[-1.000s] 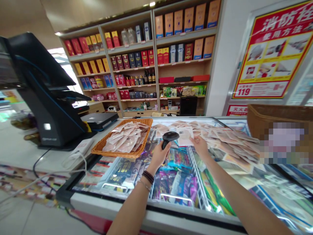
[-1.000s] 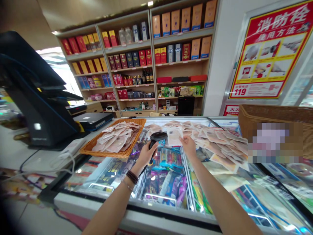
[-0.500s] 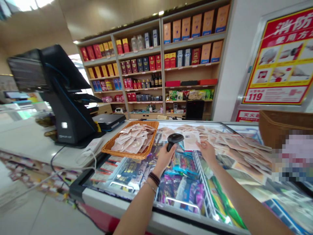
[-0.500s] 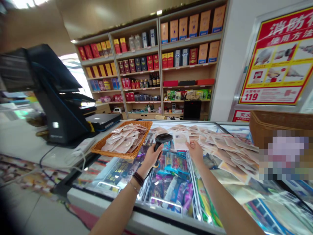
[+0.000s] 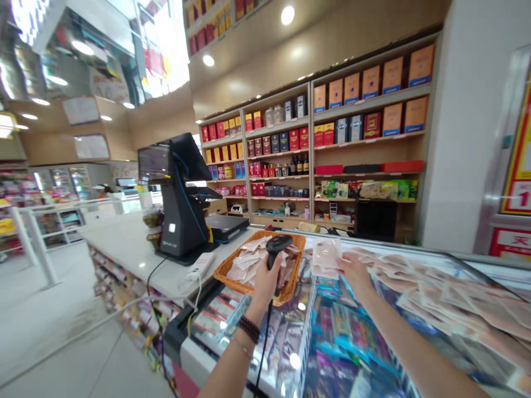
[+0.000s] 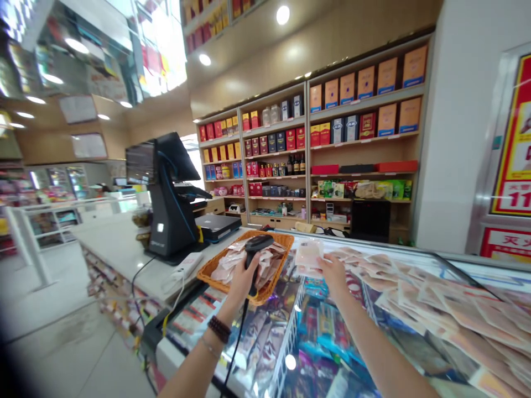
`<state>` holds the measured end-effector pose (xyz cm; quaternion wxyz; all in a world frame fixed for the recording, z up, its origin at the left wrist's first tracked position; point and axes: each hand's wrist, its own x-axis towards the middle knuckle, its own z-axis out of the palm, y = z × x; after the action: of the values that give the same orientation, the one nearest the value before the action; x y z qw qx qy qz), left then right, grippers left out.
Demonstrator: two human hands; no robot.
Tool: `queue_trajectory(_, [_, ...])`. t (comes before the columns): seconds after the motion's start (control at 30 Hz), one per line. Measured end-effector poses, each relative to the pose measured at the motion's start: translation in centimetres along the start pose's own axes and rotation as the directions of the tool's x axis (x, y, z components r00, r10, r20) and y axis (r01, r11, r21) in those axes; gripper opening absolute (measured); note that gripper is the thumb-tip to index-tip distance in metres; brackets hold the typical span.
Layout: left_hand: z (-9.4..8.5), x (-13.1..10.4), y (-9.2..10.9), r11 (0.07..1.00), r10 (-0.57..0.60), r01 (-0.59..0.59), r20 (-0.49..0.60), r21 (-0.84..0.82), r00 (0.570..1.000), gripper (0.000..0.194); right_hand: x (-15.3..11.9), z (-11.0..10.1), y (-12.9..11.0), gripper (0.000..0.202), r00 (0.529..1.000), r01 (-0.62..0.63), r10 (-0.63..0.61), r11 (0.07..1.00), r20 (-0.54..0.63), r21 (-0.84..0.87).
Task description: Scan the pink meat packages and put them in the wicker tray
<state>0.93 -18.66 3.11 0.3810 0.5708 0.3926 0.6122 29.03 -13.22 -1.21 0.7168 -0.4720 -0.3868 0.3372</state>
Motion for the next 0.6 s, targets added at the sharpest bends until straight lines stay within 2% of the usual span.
queue_trajectory(0.1, [-3.4, 0.5, 0.5, 0.996, 0.015, -0.004, -0.124, 0.085, 0.992, 0.07, 0.1, 6.7, -1.0, 0.027, 0.992, -0.097, 0.091, 0.992, 0.084, 0.075])
queue_trajectory(0.2, [-6.2, 0.5, 0.5, 0.99, 0.007, 0.024, -0.218, 0.142, 0.976, 0.074, -0.3, 12.7, -1.6, 0.027, 0.97, -0.125, 0.091, 0.982, 0.223, 0.143])
queue_trajectory(0.27, [-7.6, 0.4, 0.2, 0.983, 0.0, 0.048, -0.261, 0.18, 0.965, 0.075, -0.5, 15.8, -1.6, 0.029, 0.929, -0.143, 0.077, 0.977, 0.361, 0.158])
queue_trajectory(0.33, [-8.5, 0.1, -0.3, 0.975, 0.018, 0.048, -0.293, 0.217, 0.956, 0.073, -0.7, 17.8, -1.3, 0.031, 0.893, -0.165, 0.083, 0.975, 0.443, 0.149])
queue_trajectory(0.4, [-9.0, -0.1, -0.8, 0.972, 0.03, 0.041, -0.294, 0.232, 0.955, 0.071, -0.6, 18.5, -0.7, 0.033, 0.88, -0.177, 0.098, 0.975, 0.464, 0.131])
queue_trajectory(0.47, [-9.1, -0.2, -1.3, 0.976, 0.021, 0.041, -0.279, 0.215, 0.96, 0.069, -0.4, 18.0, 0.0, 0.031, 0.884, -0.171, 0.105, 0.98, 0.456, 0.105])
queue_trajectory(0.6, [-8.0, -0.1, -1.9, 0.988, 0.006, 0.03, -0.233, 0.151, 0.972, 0.068, 1.0, 14.0, 1.2, 0.032, 0.92, -0.087, 0.055, 0.994, 0.389, 0.064])
